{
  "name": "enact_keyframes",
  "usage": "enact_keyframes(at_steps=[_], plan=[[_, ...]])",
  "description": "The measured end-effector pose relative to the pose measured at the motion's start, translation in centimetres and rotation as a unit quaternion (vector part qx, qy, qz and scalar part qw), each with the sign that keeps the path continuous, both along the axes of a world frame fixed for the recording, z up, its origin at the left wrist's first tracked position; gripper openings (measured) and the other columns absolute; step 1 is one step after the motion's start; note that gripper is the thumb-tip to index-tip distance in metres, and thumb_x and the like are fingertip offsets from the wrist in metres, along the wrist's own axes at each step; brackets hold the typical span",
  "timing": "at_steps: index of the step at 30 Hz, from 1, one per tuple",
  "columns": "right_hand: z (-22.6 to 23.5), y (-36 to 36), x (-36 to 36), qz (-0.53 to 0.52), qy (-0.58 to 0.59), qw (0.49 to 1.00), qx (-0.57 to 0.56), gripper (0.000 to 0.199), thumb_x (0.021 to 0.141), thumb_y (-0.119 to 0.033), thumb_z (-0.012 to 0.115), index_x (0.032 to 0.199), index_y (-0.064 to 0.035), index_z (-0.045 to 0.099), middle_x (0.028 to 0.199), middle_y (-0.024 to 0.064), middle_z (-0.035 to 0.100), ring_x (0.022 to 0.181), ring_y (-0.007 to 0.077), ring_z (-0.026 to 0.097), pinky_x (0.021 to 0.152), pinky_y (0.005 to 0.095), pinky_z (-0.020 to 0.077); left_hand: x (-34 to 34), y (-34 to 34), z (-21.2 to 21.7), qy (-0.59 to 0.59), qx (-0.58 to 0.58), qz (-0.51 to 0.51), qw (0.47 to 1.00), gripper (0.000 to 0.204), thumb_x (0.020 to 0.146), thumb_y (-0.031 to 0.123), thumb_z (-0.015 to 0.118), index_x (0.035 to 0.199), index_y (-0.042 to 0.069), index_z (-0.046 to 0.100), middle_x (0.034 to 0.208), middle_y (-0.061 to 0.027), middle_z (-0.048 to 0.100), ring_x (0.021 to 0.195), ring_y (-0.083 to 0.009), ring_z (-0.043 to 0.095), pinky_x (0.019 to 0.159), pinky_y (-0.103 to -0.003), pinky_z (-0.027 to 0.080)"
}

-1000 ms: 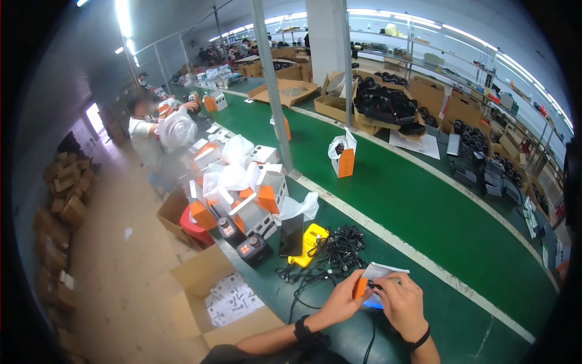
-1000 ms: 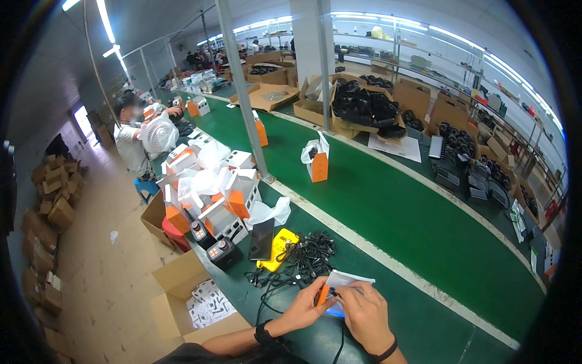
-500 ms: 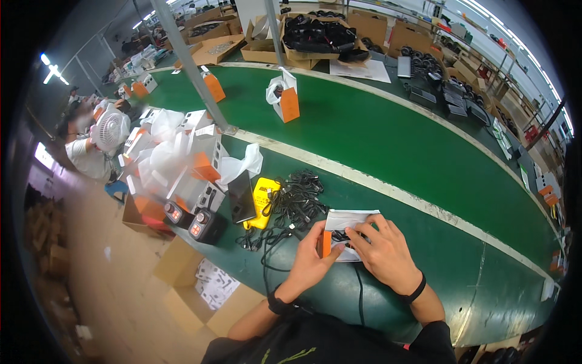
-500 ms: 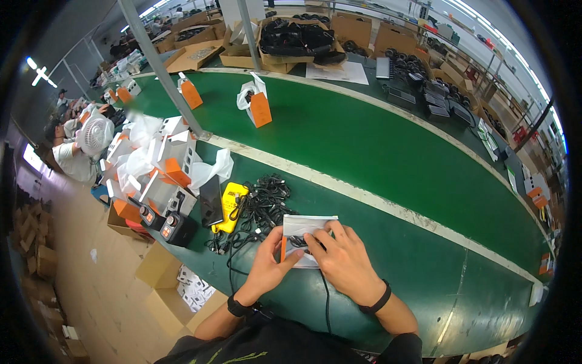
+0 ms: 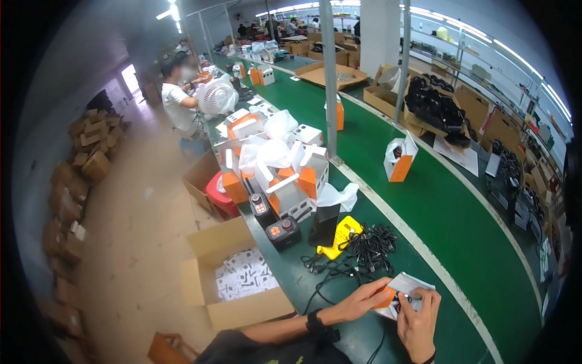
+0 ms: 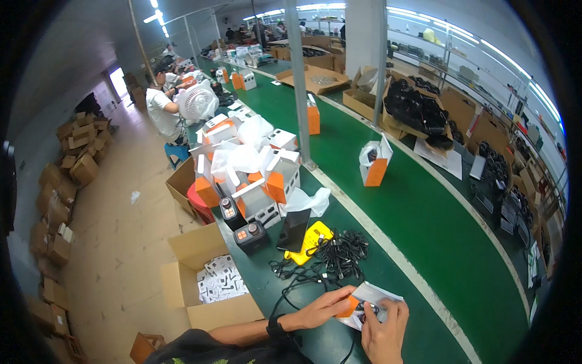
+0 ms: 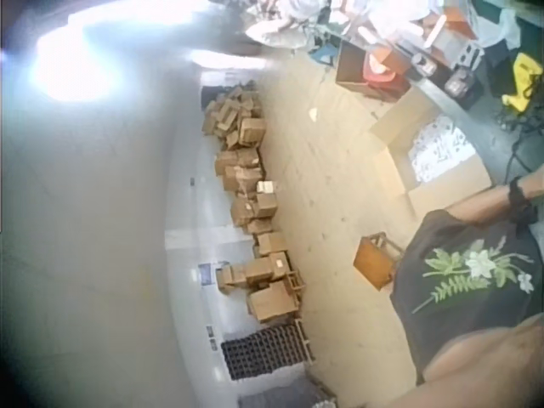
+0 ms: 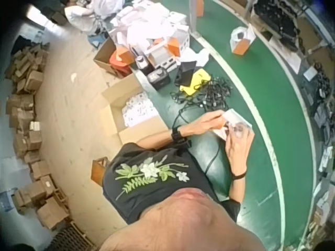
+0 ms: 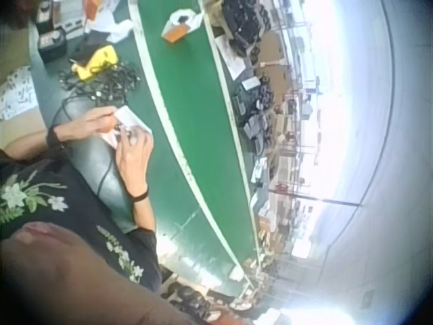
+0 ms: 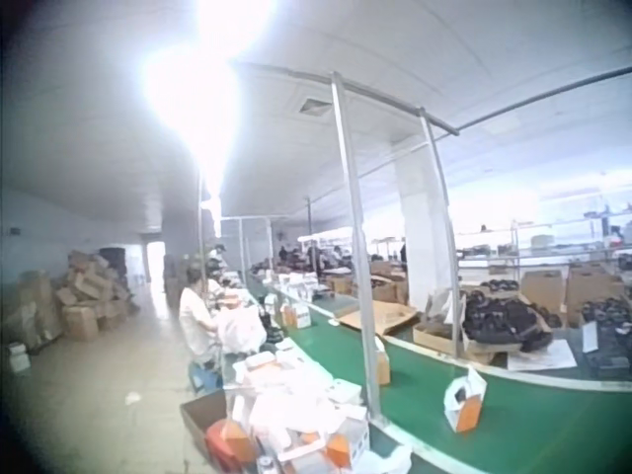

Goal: The recorder is assembling and packaging electronic devices into boxes, adding cables and manuals, and placing finished boxes on a conveyor belt.

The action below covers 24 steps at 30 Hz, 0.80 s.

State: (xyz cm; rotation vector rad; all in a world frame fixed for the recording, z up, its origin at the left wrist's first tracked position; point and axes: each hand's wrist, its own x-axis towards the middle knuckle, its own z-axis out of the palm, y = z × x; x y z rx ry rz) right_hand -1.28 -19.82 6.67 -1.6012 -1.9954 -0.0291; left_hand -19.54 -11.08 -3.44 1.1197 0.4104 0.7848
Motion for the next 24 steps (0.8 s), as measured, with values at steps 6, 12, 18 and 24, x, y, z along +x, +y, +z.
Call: enact_keyframes(at_steps=[6, 12, 18, 24], plan=[[-1.0, -0.1, 3.0, 0.068, -0.055, 0.995, -0.040, 0.039, 0.085, 0.000, 0.076, 0.124, 0.0008, 0.078, 0.122, 0.0185, 0.069, 0.116, 0.0448, 0.060, 0.123, 0.0668, 0.0378, 1.0, 1.4, 0.6, 0.208, 0.098, 0.012, 0.973, 0.040, 0.112, 0.026, 0.070, 0.144, 0.003, 0.064, 0.115, -0.0001, 0.067, 0.096, -0.0048, 0.054, 0.082, -0.025, 0.047], [-4.5, -3.5, 2.4, -0.077, 0.148, 0.975, 0.149, 0.024, 0.093, 0.000, 0.082, 0.116, 0.0007, 0.077, 0.121, 0.0194, 0.070, 0.111, 0.0442, 0.068, 0.094, 0.0517, 0.0582, 1.4, 1.2, 2.7, 0.055, 0.047, 0.028, 0.997, 0.031, 0.107, 0.009, 0.070, 0.138, 0.003, 0.071, 0.118, -0.0066, 0.073, 0.108, -0.0105, 0.066, 0.093, -0.028, 0.053], [-4.2, -4.6, 2.0, 0.074, 0.020, 0.996, 0.035, 0.026, 0.095, -0.006, 0.083, 0.119, 0.0005, 0.076, 0.127, 0.0250, 0.069, 0.114, 0.0488, 0.068, 0.096, 0.0540, 0.0592, -2.0, 3.0, 3.4, 0.059, 0.399, -0.021, 0.915, 0.044, 0.089, 0.001, 0.080, 0.132, 0.011, 0.081, 0.148, -0.0161, 0.069, 0.132, -0.0359, 0.066, 0.109, -0.045, 0.055], [-7.4, -6.0, 3.3, -0.009, 0.123, 0.988, 0.096, 0.034, 0.092, -0.009, 0.086, 0.124, -0.0008, 0.076, 0.135, 0.0226, 0.073, 0.114, 0.0437, 0.074, 0.097, 0.0458, 0.0636, -3.1, 2.1, 3.7, 0.095, 0.488, 0.013, 0.868, 0.056, 0.084, 0.006, 0.083, 0.139, 0.014, 0.078, 0.155, -0.0177, 0.065, 0.133, -0.0401, 0.065, 0.108, -0.046, 0.057]])
